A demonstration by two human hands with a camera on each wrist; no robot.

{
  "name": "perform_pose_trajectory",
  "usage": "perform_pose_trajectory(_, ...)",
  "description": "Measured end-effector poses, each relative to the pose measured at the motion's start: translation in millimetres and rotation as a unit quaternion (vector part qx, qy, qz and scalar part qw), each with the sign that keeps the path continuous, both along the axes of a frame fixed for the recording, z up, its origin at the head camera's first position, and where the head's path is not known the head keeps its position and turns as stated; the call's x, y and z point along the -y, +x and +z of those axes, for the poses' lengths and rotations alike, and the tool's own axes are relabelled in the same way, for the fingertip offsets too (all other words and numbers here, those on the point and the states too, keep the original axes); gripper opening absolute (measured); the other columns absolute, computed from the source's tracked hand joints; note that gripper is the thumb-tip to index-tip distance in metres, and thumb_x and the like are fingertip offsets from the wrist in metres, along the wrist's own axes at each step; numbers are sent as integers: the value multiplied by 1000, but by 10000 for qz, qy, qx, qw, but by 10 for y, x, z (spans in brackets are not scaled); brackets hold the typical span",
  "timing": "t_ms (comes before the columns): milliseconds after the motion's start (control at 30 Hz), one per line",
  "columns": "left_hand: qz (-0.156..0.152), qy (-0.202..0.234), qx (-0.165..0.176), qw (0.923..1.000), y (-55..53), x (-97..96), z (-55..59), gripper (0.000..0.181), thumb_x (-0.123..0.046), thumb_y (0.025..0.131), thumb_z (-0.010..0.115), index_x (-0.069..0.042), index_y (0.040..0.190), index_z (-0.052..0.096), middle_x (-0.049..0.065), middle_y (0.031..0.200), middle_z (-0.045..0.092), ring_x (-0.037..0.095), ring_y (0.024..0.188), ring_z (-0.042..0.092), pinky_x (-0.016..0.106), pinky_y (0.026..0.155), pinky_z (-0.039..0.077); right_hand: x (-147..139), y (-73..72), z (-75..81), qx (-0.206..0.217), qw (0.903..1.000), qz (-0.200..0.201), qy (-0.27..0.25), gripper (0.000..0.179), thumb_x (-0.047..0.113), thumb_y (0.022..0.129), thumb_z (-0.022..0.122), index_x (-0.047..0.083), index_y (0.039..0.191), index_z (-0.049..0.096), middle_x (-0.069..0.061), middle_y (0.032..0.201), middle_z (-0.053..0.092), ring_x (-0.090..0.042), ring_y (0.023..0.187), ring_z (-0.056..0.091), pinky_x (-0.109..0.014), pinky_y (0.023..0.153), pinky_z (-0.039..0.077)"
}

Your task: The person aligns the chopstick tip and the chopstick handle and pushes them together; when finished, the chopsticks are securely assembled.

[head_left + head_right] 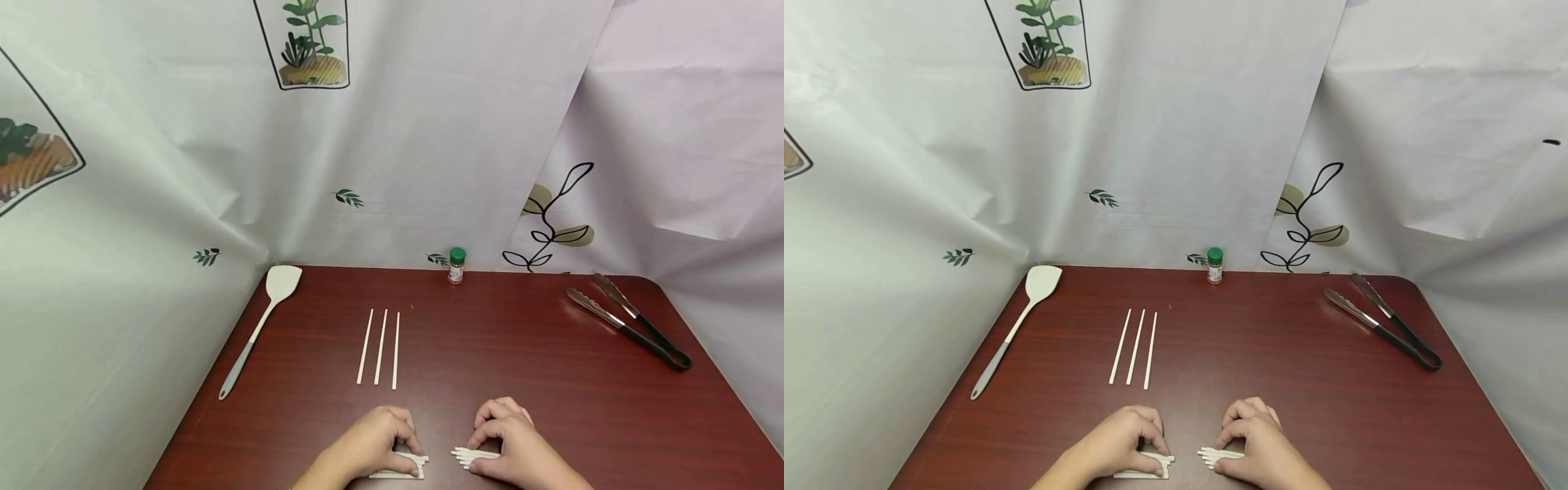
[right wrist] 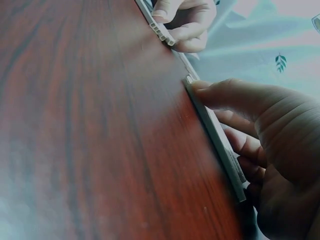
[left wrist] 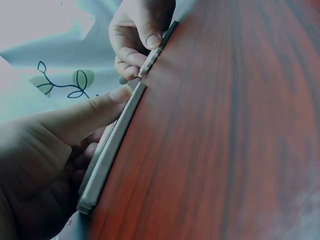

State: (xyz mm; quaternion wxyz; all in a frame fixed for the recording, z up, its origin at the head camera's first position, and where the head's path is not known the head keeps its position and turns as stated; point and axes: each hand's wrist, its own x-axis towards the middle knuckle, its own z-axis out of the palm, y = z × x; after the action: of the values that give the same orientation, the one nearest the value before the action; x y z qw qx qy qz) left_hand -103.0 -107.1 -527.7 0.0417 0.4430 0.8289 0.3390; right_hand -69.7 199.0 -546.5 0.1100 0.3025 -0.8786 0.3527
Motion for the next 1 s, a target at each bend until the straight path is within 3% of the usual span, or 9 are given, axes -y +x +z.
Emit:
perform_pose_trajectory(167,97,-58,-7,9999,24,-14,12,16,-23,74,96,-26,82,83,-22,83,62,-13,76,47,5,69,39,-1,1,10,138,9999,-37,-38,38,35,63,101,49,82,72,31,98,56,0,99,47,-33,84,30)
perform_pose_trajectory(433,179,-81,-506,9985,19,-31,-48,13,-32,85,90,-29,82,78,-23,83,61,-12,79,45,8,77,38,2,-16,1,202,9998,-57,-52,40,35,65,100,50,78,66,31,98,55,-1,98,47,-35,85,29)
perform_pose_trajectory(533,310,284,-317,9986,10,-44,-80,12,-32,92,85,-28,86,76,-22,87,62,-11,80,50,8,76,42,-1,-33,-11,-45,9999,85,-135,43,30,65,100,49,80,64,30,99,57,-1,99,48,-34,86,27)
perform_pose_trajectory(667,602,1058,10,9926,2,-64,-121,8,-25,99,79,-24,93,73,-18,96,62,-6,84,56,12,74,48,-7,-64,-35,-304,9986,280,-322,42,25,75,97,44,88,62,30,97,58,0,99,51,-32,87,25)
perform_pose_trajectory(833,779,1611,-307,9834,4,-90,-159,8,-17,99,78,-22,97,71,-14,102,62,0,89,60,16,78,51,-3,-82,-74,-403,9977,93,-531,38,18,86,89,39,98,61,29,97,57,3,93,52,-27,89,26)
perform_pose_trajectory(1000,705,1516,-526,9845,23,-150,-171,11,-10,98,78,-17,103,72,-8,106,61,4,94,61,15,83,50,-8,-108,-93,-532,9964,212,-621,31,13,90,84,34,106,68,25,101,64,3,93,55,-29,90,30)
